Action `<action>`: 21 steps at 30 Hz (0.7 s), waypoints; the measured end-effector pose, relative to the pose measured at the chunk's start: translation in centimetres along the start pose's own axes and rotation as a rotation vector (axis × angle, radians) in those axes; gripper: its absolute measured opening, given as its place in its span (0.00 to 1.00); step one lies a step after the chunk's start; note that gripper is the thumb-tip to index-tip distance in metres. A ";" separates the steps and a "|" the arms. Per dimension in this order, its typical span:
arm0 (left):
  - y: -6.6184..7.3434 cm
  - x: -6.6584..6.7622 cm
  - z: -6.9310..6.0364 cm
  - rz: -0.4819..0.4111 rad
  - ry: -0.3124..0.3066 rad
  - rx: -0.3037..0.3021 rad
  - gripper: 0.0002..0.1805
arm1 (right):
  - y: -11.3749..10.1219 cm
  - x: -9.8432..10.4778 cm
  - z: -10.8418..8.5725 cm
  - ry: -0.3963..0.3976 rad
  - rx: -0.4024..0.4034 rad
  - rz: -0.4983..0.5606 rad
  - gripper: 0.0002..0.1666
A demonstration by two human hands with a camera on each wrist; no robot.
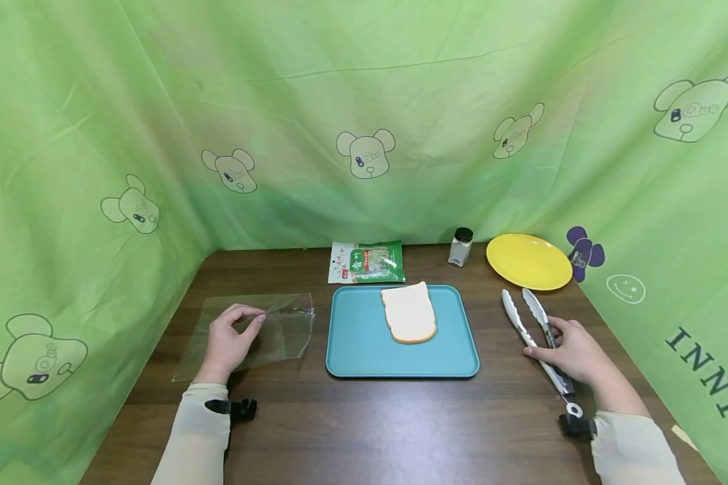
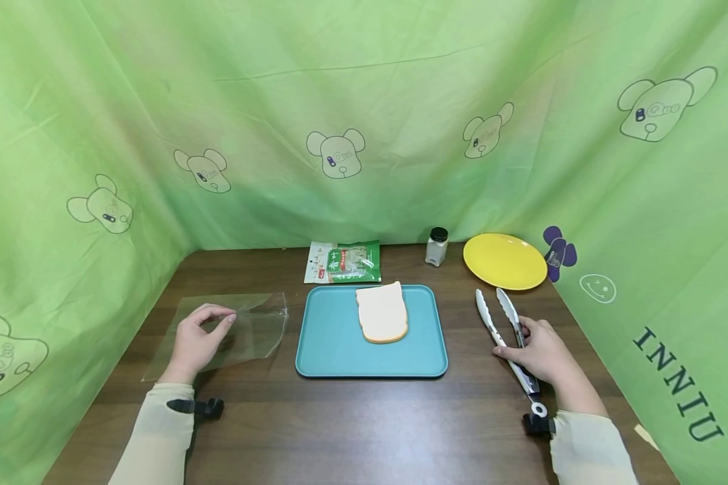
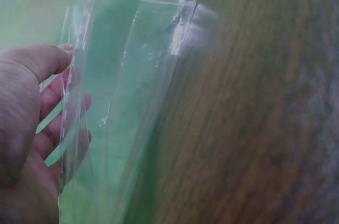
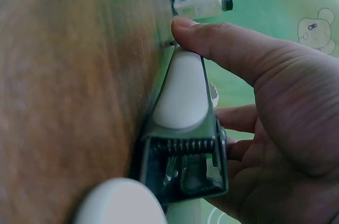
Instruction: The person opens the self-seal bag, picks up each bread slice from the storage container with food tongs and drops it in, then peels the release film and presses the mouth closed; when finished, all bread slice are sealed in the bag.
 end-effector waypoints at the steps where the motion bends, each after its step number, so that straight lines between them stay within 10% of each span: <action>1: 0.0 0.0 0.0 0.000 -0.003 0.002 0.04 | 0.0 0.0 0.0 0.002 0.002 -0.001 0.66; 21: 0.3 0.3 -0.1 0.000 -0.006 -0.001 0.04 | 0.3 0.6 0.1 0.060 0.006 -0.003 0.50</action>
Point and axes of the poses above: each hand's wrist, its own z-axis towards the middle knuckle, its own x-axis out of the back of the hand, y = z × x, the point moved 2 cm from there along z, towards the middle knuckle, and after that the axes turned 15 degrees about z, right-handed, at the moved point
